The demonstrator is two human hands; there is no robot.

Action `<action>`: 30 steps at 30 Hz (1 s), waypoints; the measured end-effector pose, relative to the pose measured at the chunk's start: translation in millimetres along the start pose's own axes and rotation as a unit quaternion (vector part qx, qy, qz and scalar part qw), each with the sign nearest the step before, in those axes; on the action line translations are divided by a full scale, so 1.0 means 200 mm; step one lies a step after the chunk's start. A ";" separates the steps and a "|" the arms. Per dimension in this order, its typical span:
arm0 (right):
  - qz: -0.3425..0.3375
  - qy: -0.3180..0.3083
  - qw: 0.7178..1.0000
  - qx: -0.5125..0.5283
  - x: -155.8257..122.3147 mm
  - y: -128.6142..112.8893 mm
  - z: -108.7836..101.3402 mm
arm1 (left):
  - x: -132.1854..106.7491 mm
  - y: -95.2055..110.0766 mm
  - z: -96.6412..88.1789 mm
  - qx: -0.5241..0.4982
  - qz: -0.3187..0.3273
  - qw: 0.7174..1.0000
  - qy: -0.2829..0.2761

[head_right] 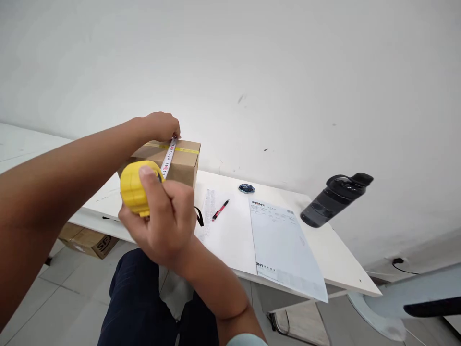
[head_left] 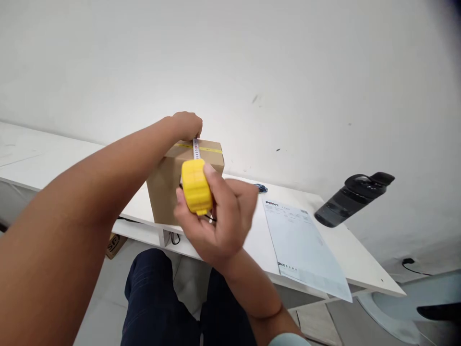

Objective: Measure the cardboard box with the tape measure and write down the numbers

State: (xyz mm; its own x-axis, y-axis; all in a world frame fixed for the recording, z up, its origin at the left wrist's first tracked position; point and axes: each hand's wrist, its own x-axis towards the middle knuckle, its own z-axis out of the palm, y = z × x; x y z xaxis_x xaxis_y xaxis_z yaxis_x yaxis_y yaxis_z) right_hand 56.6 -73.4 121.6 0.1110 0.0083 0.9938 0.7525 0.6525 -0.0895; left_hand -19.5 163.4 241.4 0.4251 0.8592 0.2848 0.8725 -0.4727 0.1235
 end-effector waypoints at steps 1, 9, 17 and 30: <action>0.003 0.010 1.000 0.000 -0.01 0.03 0.06 | -0.01 0.01 -0.03 0.015 -0.006 0.999 -0.041; 0.068 -0.009 0.998 0.007 -0.03 0.21 0.30 | -0.06 0.00 -0.08 -0.003 -0.021 0.996 -0.084; 0.085 -0.079 0.993 -0.025 -0.04 0.20 0.29 | -0.02 -0.13 0.04 -0.219 -0.113 0.968 -0.049; -0.020 -0.045 0.999 -0.014 -0.11 0.21 -0.04 | -0.41 -0.06 0.20 -0.459 0.052 0.880 0.115</action>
State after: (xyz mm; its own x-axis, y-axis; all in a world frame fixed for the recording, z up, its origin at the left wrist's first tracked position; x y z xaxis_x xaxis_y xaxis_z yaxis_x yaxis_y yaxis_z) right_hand 91.0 -51.7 95.8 0.0223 0.0525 0.9984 0.7737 0.6315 -0.0506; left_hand -55.2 107.4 178.4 0.3388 0.7898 0.5113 0.2261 -0.5959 0.7706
